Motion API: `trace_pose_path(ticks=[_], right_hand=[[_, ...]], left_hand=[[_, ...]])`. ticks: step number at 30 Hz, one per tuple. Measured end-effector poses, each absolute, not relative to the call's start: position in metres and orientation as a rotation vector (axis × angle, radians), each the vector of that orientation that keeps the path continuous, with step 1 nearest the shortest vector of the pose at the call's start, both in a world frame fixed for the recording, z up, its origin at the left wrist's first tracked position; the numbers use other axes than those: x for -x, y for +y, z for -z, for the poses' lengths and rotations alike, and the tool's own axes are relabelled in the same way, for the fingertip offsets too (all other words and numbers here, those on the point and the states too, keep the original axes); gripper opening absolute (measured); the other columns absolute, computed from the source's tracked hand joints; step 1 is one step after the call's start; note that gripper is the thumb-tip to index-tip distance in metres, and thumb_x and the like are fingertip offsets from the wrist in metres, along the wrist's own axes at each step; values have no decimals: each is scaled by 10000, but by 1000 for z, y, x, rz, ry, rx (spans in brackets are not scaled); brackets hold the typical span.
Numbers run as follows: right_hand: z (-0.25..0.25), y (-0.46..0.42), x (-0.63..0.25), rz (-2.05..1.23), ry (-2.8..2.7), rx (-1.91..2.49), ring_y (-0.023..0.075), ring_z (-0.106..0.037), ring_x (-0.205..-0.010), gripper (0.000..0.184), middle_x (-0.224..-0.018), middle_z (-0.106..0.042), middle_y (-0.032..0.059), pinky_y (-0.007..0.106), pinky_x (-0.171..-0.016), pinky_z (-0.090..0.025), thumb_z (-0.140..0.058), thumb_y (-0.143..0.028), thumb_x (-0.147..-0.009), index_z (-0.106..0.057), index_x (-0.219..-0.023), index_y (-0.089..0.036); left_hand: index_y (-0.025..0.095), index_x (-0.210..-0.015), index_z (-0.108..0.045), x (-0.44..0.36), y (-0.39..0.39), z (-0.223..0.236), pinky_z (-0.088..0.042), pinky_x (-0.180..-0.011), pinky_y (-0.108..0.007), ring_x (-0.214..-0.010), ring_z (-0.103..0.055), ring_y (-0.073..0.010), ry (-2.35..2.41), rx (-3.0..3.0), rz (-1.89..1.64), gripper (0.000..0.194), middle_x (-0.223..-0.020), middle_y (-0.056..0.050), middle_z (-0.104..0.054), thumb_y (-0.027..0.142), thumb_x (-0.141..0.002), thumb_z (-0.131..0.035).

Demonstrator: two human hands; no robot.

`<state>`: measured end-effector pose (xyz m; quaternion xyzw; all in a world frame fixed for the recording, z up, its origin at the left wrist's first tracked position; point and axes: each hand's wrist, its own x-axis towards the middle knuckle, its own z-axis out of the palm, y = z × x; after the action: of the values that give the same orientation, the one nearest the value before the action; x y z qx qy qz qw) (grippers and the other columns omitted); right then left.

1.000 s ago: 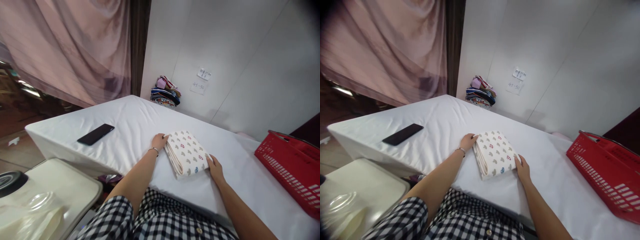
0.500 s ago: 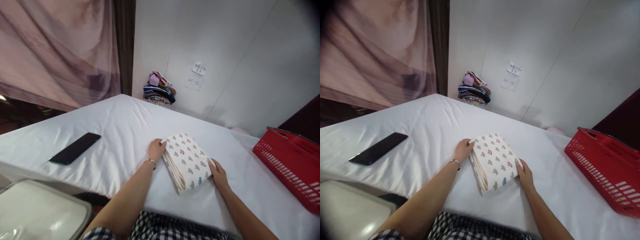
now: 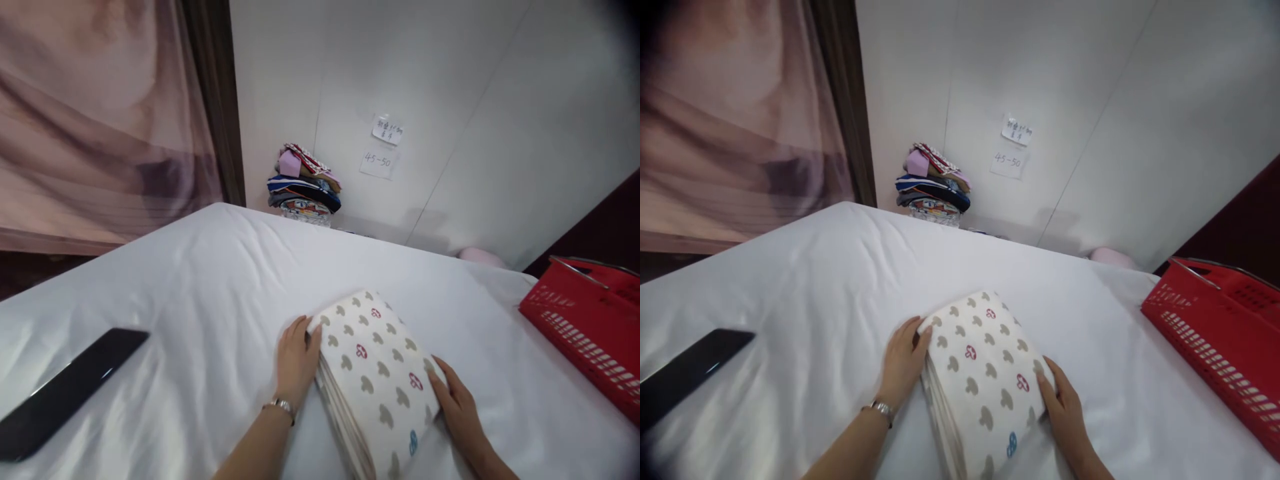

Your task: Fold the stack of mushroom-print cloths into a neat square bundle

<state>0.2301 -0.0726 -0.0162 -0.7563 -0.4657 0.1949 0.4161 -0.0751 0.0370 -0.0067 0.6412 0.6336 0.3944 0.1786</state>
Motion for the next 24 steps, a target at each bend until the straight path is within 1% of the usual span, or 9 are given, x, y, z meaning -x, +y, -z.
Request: trace_pose_path(ticks=[4, 8, 14, 17, 22, 24], right_hand=[[22, -74, -232, -522, -1112, 1900, 257, -508, -1135, 534, -1215, -586, 30, 285, -892, -460, -577, -531, -722, -577, -1156, -220], [23, -73, -235, -551, -1089, 1892, 276, -522, -1117, 557, -1197, -599, 40, 284, -848, -488, -612, -547, -685, -601, -1133, -215], [16, -72, -226, -539, -1043, 1864, 273, -521, -1116, 554, -1189, -603, 49, 304, -884, -473, -606, -555, -688, -610, -1119, -207], [12, -72, -222, -571, -1016, 1836, 264, -513, -1123, 555, -1186, -604, 44, 306, -899, -463, -591, -564, -694, -605, -1119, -207], [7, -71, -225, -643, -1020, 1818, 269, -513, -1111, 561, -1175, -607, 36, 332, -920, -442, -616, -548, -677, -600, -1125, -212], [6, -72, -226, -673, -989, 1814, 275, -533, -1076, 598, -1160, -615, 46, 338, -889, -458, -630, -555, -657, -594, -1138, -201]], left_hand=[[211, -1141, -560, 78, 37, 12, -350, -1006, -423, -1152, -460, -228, 1802, -1810, -1102, 386, -1234, -50, -538, 431, -861, -411], [225, -1147, -556, 80, 38, 17, -371, -993, -435, -1152, -468, -233, 1804, -1808, -1098, 394, -1227, -44, -546, 441, -847, -421], [221, -1126, -560, 80, 41, 16, -355, -1001, -460, -1155, -465, -252, 1769, -1798, -1120, 411, -1224, -57, -544, 472, -830, -426], [211, -1106, -556, 80, 42, 14, -373, -985, -451, -1131, -484, -254, 1749, -1754, -1156, 423, -1208, -69, -546, 494, -812, -445], [166, -1129, -528, 80, 46, 11, -381, -977, -419, -1088, -507, -244, 1790, -1792, -1131, 474, -1154, -85, -568, 490, -787, -477], [149, -1126, -536, 79, 47, 10, -380, -976, -408, -1081, -508, -243, 1818, -1827, -1079, 479, -1141, -90, -576, 479, -784, -481]])
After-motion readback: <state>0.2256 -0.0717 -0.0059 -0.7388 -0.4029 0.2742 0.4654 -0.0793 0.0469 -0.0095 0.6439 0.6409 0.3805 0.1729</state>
